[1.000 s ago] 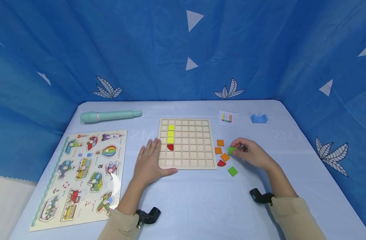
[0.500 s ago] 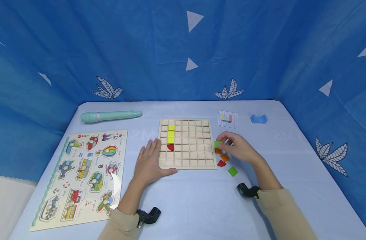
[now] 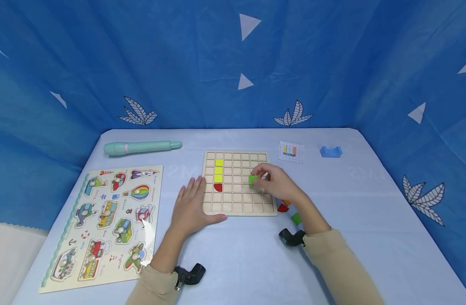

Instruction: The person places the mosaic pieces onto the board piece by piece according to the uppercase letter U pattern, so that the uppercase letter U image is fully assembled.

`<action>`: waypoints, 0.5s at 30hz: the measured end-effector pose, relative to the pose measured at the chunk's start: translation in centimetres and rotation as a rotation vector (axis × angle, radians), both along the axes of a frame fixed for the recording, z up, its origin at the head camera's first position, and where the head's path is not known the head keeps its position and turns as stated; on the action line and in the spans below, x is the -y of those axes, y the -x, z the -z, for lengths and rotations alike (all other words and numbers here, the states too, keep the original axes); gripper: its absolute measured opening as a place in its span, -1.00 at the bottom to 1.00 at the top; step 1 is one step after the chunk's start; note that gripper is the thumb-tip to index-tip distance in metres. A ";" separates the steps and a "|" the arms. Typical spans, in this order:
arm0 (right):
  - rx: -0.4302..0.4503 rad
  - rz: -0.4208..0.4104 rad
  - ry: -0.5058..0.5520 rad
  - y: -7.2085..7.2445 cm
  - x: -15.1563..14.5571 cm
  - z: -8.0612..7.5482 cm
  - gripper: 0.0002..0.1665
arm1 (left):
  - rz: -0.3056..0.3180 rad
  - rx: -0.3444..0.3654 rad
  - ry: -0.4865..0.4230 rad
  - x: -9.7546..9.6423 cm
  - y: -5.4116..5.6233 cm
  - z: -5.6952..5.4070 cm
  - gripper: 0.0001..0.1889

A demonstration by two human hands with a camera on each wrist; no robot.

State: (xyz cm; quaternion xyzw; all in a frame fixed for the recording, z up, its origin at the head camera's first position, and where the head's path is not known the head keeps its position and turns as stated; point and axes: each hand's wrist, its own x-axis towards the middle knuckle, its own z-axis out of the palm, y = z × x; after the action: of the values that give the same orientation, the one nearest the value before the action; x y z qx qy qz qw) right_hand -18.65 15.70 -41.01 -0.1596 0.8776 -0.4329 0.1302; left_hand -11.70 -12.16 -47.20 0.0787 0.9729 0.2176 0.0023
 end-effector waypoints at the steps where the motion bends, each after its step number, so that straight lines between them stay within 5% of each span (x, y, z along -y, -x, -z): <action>1: 0.004 0.005 -0.001 0.0 0.4 0.1 -0.80 | -0.001 0.001 0.001 0.0 0.0 0.0 0.43; 15: -0.001 -0.005 -0.023 -0.2 5.4 1.2 -0.85 | -0.003 0.002 0.014 0.0 0.0 0.0 0.44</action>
State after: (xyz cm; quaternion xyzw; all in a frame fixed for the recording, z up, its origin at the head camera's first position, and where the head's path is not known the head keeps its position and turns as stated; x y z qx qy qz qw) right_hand -18.48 10.33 -42.25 -0.1606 0.8823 -0.4222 0.1325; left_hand -11.68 -12.16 -47.22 0.0770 0.9744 0.2110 0.0034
